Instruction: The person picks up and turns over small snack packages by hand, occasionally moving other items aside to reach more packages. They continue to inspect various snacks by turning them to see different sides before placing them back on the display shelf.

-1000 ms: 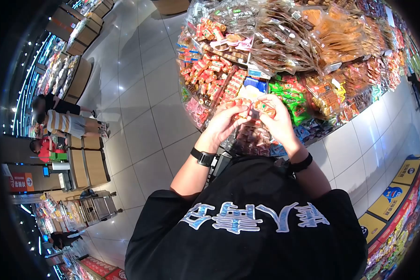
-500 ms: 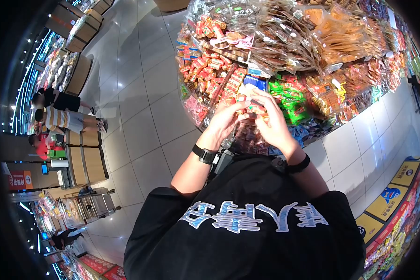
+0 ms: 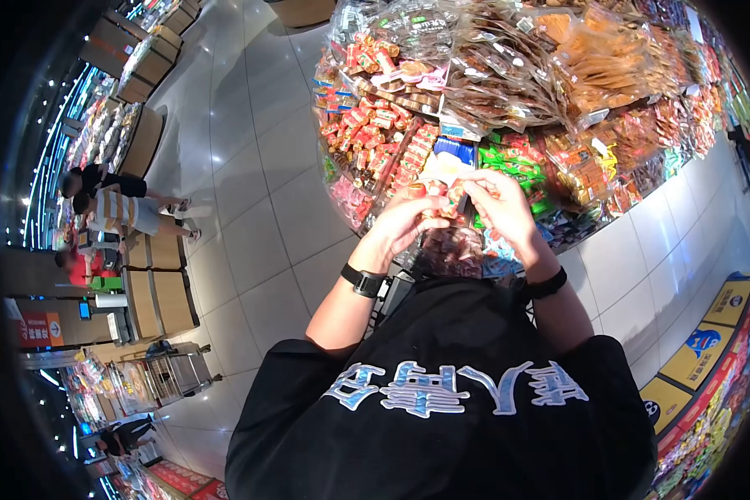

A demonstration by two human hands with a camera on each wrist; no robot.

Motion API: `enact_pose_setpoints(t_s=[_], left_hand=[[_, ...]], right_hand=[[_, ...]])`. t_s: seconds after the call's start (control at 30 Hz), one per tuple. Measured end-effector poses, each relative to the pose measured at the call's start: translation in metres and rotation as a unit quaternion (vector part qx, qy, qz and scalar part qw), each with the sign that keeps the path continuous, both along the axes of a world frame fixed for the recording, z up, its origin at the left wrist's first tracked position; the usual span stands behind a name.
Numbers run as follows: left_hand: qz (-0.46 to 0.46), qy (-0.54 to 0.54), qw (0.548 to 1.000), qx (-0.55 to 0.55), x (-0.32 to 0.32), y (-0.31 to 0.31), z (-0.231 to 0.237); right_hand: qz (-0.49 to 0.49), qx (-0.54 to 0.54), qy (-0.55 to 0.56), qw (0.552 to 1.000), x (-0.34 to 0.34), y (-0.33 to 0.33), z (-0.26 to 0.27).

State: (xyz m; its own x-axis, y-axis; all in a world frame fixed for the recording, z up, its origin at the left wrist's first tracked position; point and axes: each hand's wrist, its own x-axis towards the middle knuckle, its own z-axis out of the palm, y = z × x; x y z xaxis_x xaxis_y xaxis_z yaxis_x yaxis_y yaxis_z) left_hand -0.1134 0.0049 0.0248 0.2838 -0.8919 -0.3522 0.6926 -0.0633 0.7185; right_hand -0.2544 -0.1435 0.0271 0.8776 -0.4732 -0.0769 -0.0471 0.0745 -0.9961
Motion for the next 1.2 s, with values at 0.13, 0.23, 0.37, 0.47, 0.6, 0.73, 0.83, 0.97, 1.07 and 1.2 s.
enact_pose_setpoints(t_s=[0.13,0.23,0.37,0.47,0.6,0.73,0.83,0.97,1.07,1.2], left_hand=[[-0.013,-0.015,1.000,-0.011,-0.008,-0.006,-0.005],[0.000,0.003,1.000,-0.029,-0.008,-0.005,0.002],[0.000,0.012,1.000,-0.017,-0.003,-0.001,-0.002],[-0.011,0.018,1.000,-0.009,-0.006,-0.003,-0.009],[-0.028,0.039,0.999,-0.004,-0.012,-0.005,-0.014],[-0.013,0.090,0.995,-0.027,-0.021,-0.009,-0.010],[-0.004,0.103,0.994,-0.046,-0.024,-0.012,-0.016],[0.010,0.102,0.991,-0.086,-0.028,-0.012,-0.012],[0.003,0.086,0.993,-0.081,-0.027,-0.008,-0.016],[-0.005,0.111,0.991,-0.072,-0.024,-0.001,-0.015]], right_hand=[[0.002,0.064,-0.017,0.998,0.004,0.007,0.010],[-0.035,0.222,-0.074,0.972,0.003,0.006,0.011],[-0.035,0.349,-0.117,0.929,0.002,-0.002,-0.003],[-0.038,0.342,-0.139,0.928,0.003,-0.001,-0.005],[-0.065,0.286,-0.186,0.938,0.006,0.005,-0.004],[-0.098,0.155,-0.218,0.958,0.013,0.020,0.008],[-0.091,-0.037,-0.199,0.975,0.020,0.023,0.002],[-0.009,-0.137,-0.073,0.988,0.013,0.028,0.020],[0.010,-0.156,-0.104,0.982,0.011,0.032,0.023],[0.046,-0.220,-0.170,0.959,0.006,0.028,0.023]])
